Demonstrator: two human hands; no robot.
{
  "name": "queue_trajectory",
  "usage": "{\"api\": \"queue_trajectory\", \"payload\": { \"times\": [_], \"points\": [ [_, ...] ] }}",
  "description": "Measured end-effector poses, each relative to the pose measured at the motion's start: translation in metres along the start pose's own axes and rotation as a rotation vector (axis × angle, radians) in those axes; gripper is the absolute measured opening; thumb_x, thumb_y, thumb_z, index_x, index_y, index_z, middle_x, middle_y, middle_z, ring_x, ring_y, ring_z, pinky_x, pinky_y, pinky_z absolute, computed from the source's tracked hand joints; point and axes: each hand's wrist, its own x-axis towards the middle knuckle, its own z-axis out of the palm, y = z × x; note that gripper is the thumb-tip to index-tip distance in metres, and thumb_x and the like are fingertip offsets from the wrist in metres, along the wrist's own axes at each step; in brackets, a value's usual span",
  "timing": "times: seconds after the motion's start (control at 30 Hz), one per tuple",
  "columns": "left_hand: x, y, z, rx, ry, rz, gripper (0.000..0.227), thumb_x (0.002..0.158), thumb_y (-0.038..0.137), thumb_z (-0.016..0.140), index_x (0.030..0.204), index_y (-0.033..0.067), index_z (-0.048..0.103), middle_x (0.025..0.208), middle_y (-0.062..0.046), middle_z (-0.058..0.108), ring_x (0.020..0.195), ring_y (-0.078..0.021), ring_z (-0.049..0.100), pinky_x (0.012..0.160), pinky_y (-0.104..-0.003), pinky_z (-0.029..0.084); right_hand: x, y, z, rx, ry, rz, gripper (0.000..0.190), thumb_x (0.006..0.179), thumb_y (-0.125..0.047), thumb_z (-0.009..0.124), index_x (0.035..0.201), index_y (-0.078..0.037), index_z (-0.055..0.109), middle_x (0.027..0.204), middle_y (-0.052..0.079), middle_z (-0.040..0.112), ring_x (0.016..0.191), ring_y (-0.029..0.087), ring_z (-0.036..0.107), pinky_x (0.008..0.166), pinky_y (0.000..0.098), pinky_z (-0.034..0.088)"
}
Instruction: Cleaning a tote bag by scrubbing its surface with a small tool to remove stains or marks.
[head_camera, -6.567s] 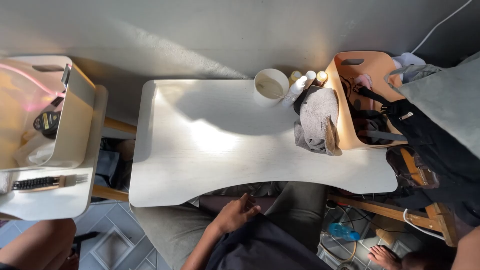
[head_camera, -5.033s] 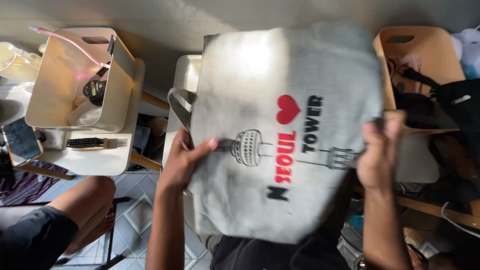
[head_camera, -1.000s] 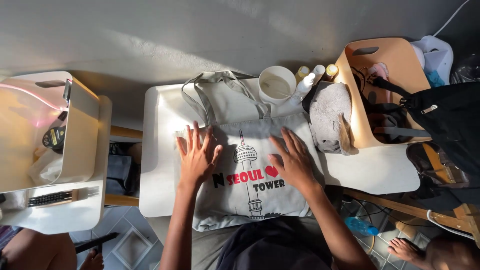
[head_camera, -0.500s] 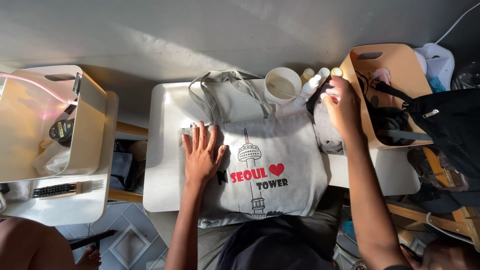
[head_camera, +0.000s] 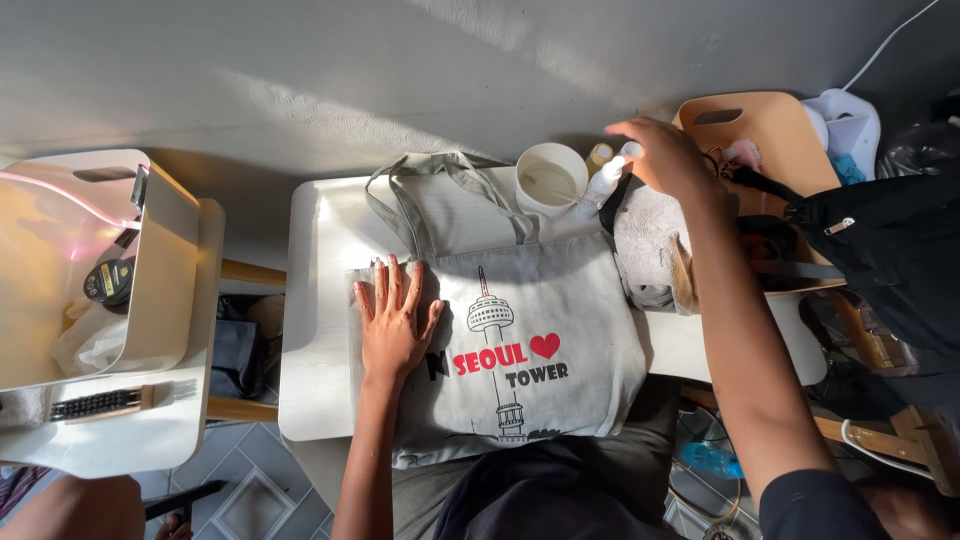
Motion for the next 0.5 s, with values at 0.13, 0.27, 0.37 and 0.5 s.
{"api": "queue_trajectory", "payload": {
  "times": [0.13,0.27,0.37,0.5],
  "points": [
    [-0.001,-0.001,0.002,0.010,0.002,-0.004,0.071,0.103,0.063,0.027,0.165,0.0330,0.013,0.172,-0.011,0.013,0.159,-0.0289,0.005,0.124,-0.061,0.001,0.021,-0.013,0.000,-0.175,-0.193,-0.033,0.058,0.086,0.002,0.072,0.142,-0.011,0.062,0.139,0.013,0.064,0.130,0.040,0.057,0.108,0.0575,0.044],
    [0.000,0.000,-0.001,0.003,-0.005,-0.016,0.071,0.102,0.064,0.027,0.165,0.0341,0.012,0.172,-0.010,0.012,0.159,-0.0282,0.005,0.125,-0.061,0.001,0.031,0.003,0.012,-0.203,-0.222,-0.019,0.053,0.088,0.001,0.069,0.137,-0.017,0.066,0.135,0.009,0.068,0.129,0.037,0.059,0.108,0.0551,0.046],
    [0.002,0.000,-0.002,0.006,-0.003,-0.013,0.071,0.102,0.063,0.029,0.165,0.0332,0.013,0.172,-0.010,0.013,0.159,-0.0283,0.007,0.125,-0.060,0.002,0.032,0.007,0.006,-0.196,-0.212,-0.006,0.052,0.087,0.002,0.068,0.135,-0.018,0.068,0.132,0.008,0.070,0.128,0.036,0.061,0.108,0.0539,0.046],
    [0.000,-0.001,0.001,0.012,0.002,-0.008,0.071,0.102,0.063,0.029,0.165,0.0325,0.015,0.171,-0.011,0.014,0.159,-0.0287,0.007,0.124,-0.061,0.002,0.025,0.026,-0.006,0.072,-0.093,-0.008,0.045,0.097,-0.024,0.067,0.141,-0.016,0.063,0.132,0.015,0.067,0.102,0.034,0.066,0.090,0.0483,0.050]
  ]
}}
